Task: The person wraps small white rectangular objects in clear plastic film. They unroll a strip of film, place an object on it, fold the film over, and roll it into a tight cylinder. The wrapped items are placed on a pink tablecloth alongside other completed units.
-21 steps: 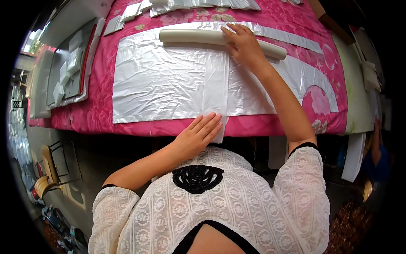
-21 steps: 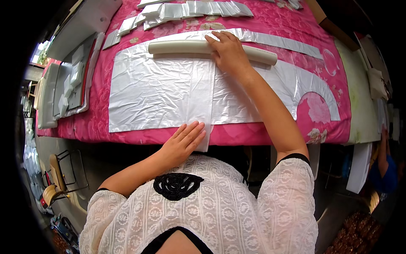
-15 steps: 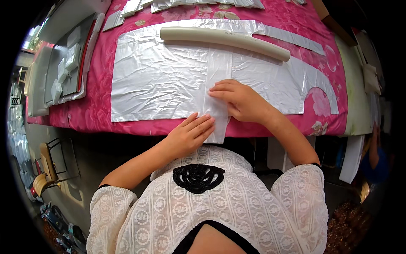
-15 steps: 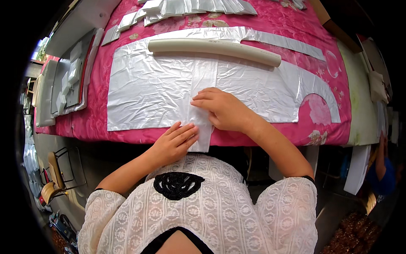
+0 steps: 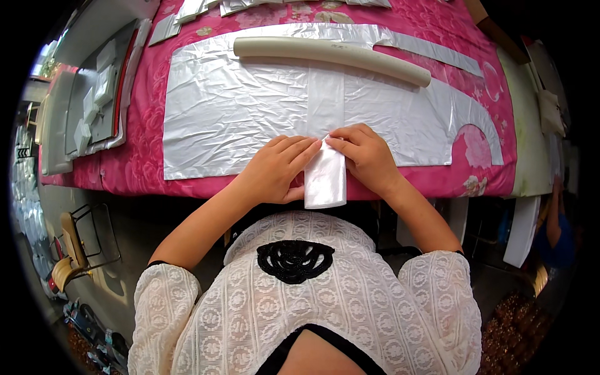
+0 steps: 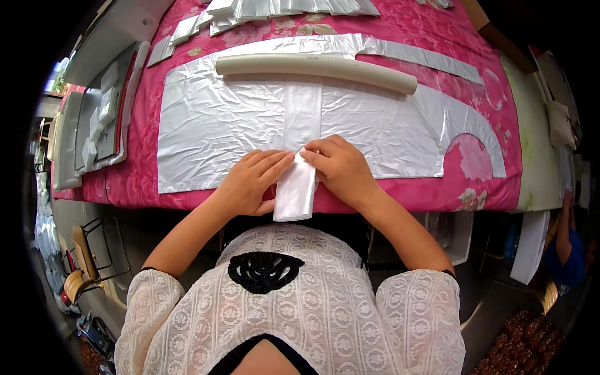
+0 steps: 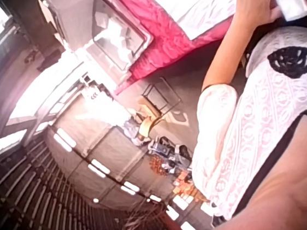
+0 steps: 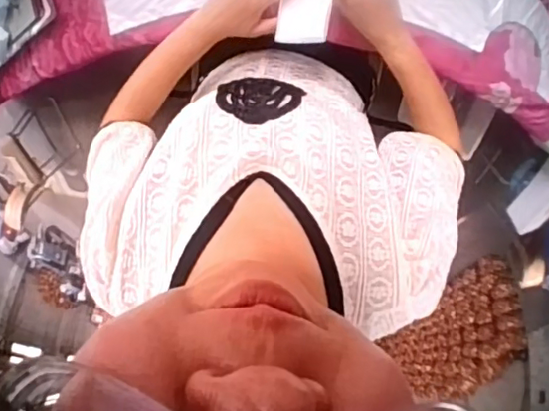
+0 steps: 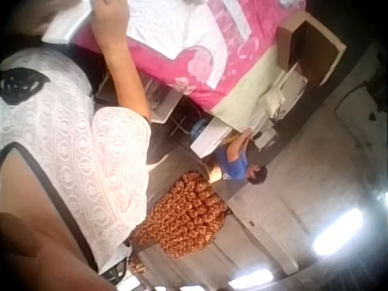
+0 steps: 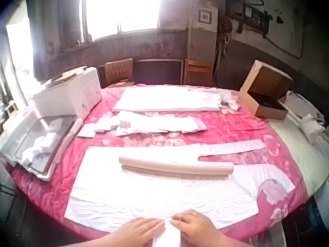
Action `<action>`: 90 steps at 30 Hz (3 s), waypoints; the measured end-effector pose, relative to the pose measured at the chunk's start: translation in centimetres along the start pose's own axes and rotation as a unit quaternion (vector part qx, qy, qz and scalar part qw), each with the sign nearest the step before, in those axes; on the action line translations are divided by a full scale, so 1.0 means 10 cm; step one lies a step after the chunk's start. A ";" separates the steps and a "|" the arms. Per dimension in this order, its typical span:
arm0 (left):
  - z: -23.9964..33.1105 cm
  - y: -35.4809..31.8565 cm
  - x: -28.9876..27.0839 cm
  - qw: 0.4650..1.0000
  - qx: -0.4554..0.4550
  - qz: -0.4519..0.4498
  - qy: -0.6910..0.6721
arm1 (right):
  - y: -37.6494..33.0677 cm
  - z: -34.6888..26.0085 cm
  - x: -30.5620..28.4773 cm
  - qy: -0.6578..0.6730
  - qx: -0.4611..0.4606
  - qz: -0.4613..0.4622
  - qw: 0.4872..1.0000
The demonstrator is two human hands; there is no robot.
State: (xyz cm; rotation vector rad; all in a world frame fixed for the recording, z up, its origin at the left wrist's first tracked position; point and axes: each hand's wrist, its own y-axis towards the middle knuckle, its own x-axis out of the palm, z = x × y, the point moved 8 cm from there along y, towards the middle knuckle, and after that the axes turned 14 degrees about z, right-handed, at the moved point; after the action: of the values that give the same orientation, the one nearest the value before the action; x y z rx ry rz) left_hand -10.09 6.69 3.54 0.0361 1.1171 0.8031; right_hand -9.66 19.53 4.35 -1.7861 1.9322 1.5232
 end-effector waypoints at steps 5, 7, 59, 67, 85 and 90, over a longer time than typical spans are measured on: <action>-0.26 0.10 -0.05 0.977 -0.157 0.086 -0.119 | 0.03 0.42 0.05 0.108 0.295 -0.038 0.948; -0.43 0.17 -0.08 0.916 -0.305 0.130 -0.224 | 0.07 0.57 0.14 0.113 0.395 -0.087 0.907; -0.65 0.37 0.11 0.915 -0.388 0.063 -0.092 | 0.19 0.51 0.06 -0.023 0.283 -0.066 0.956; -0.81 0.34 0.10 0.882 -0.441 0.106 -0.127 | 0.22 0.76 0.20 0.060 0.385 -0.158 0.907; -0.29 0.56 0.51 0.981 -0.085 0.091 0.149 | 0.15 0.97 0.37 0.116 0.481 -0.209 0.844; -0.30 0.55 0.52 0.983 -0.101 0.072 0.134 | 0.23 0.82 0.22 0.012 0.375 -0.220 0.900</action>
State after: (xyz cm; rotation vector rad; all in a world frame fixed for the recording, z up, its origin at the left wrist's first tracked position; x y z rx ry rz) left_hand -14.58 12.68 0.28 -0.1674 1.2916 1.0714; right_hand -16.42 23.23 0.16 -1.6831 1.6188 0.4987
